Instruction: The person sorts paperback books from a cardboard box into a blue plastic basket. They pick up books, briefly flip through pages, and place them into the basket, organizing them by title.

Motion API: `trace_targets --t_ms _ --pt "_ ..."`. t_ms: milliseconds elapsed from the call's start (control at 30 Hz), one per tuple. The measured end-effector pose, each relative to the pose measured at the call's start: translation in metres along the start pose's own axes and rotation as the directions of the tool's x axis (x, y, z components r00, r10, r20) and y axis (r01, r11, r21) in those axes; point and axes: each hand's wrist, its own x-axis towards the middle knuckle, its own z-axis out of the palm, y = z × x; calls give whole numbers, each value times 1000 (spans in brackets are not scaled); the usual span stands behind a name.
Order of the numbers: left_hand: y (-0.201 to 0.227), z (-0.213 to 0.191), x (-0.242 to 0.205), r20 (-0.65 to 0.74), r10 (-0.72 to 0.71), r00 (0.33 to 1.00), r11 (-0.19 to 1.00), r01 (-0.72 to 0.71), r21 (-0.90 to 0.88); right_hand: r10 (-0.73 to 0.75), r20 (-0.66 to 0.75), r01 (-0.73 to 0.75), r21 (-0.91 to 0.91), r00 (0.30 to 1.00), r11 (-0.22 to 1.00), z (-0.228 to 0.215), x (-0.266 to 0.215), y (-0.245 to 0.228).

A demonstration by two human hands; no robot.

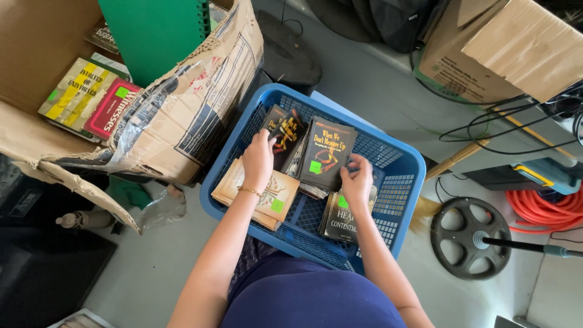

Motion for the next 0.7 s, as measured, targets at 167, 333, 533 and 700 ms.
trace_targets --t_ms 167,333,533,700 --pt "54 -78 -2 -222 -85 971 878 -33 -478 -382 -132 391 49 915 919 -8 -15 -41" --pt "82 -46 -13 -135 7 991 826 -81 -558 -282 148 200 412 948 889 4 -6 -41" --pt "63 -8 -24 297 77 952 922 45 -384 -19 110 5 134 994 991 -11 8 -8" --pt "36 26 -1 294 92 951 973 -23 -230 67 67 -65 -33 996 997 -16 0 -13"
